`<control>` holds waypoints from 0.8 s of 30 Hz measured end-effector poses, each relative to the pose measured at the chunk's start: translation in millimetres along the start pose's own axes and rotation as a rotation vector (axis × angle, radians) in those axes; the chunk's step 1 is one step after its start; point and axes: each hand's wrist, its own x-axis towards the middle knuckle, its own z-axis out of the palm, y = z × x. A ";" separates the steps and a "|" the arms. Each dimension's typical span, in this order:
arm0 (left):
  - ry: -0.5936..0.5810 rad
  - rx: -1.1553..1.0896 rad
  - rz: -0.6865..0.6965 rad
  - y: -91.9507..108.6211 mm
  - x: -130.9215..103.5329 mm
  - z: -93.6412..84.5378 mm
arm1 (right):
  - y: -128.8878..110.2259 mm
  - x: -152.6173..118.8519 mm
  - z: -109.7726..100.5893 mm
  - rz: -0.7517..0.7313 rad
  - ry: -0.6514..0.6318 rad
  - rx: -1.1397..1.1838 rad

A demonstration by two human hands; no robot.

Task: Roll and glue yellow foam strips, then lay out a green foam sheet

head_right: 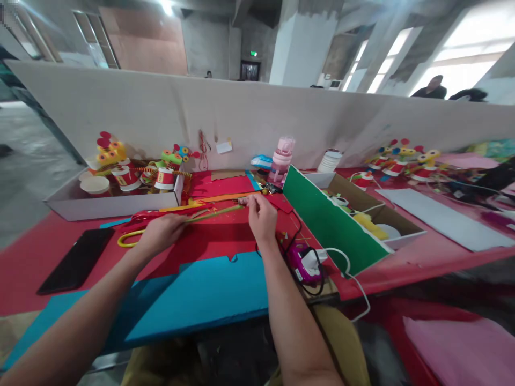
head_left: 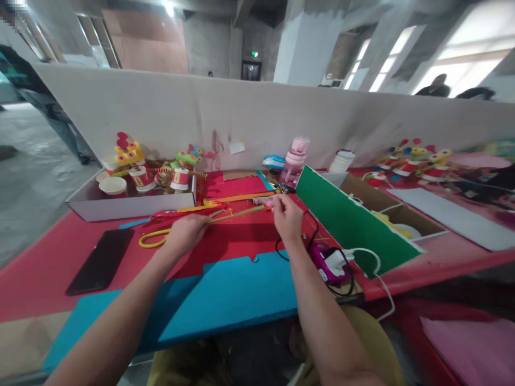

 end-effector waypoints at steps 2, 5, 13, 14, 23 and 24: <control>0.070 -0.008 -0.022 -10.4 -1.0 -3.2 | -14.3 7.4 -17.6 -0.048 0.135 -0.022; 0.103 0.008 -0.038 -11.0 -6.1 -4.5 | -28.6 7.3 -28.9 -0.106 0.148 -0.021; -0.028 0.223 0.113 33.2 -14.0 19.2 | -11.6 -60.6 -25.0 0.055 -0.595 -0.339; -0.058 0.210 0.123 35.3 -13.7 23.7 | -9.4 -70.8 -27.8 0.064 -0.659 -0.364; -0.108 0.199 0.173 36.7 -15.6 35.5 | -10.7 -85.0 -23.2 -0.047 -0.637 -0.102; -0.092 0.203 0.184 37.1 -16.5 34.1 | -12.1 -79.5 -17.9 -0.078 -0.677 -0.089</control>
